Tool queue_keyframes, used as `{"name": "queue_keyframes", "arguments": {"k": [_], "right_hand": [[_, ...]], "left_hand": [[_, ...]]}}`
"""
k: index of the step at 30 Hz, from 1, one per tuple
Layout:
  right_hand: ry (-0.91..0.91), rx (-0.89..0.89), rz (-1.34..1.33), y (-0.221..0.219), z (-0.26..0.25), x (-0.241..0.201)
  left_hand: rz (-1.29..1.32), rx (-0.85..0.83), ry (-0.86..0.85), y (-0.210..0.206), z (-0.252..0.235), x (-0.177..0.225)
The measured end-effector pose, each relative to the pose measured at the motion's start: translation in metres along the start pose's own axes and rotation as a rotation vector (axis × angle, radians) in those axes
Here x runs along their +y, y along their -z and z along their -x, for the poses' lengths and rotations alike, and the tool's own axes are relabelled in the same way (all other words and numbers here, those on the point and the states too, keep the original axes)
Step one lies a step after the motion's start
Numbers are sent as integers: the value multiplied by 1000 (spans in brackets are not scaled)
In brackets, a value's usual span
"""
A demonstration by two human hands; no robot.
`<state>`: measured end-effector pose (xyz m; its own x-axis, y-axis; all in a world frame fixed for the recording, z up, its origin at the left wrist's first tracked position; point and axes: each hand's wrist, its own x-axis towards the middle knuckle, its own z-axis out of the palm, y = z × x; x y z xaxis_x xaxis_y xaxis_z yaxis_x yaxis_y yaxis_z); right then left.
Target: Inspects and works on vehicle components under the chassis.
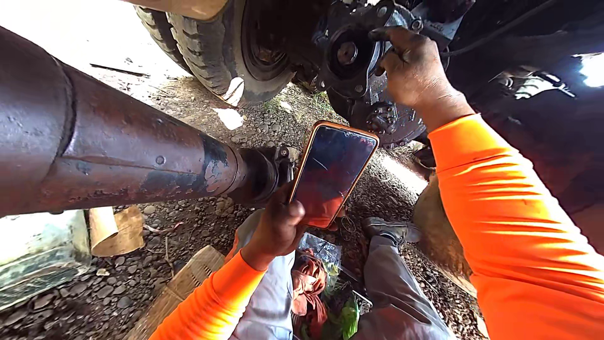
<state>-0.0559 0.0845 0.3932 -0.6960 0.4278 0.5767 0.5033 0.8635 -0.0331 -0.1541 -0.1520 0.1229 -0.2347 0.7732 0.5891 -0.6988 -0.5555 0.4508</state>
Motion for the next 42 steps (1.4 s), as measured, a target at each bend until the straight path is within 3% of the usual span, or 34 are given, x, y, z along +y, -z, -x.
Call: {"name": "queue_keyframes", "arguments": {"k": [5,13,18,31,42], "right_hand": [[-5,-192,284,19,-26,-9],[-123,-515,864,10,-70,-44],[-79,-543,1021,5,-66,-47],[-408,-405,726,-30,-14,-57],[-506,-372,545,-84,-8,-67]], "left_hand": [[137,-7,42,1,-7,1],[167,31,77,1,-21,-9],[158,-27,78,-3,-27,-13],[166,12,44,-10,-24,-11],[99,-8,41,-3,-18,-14]]}}
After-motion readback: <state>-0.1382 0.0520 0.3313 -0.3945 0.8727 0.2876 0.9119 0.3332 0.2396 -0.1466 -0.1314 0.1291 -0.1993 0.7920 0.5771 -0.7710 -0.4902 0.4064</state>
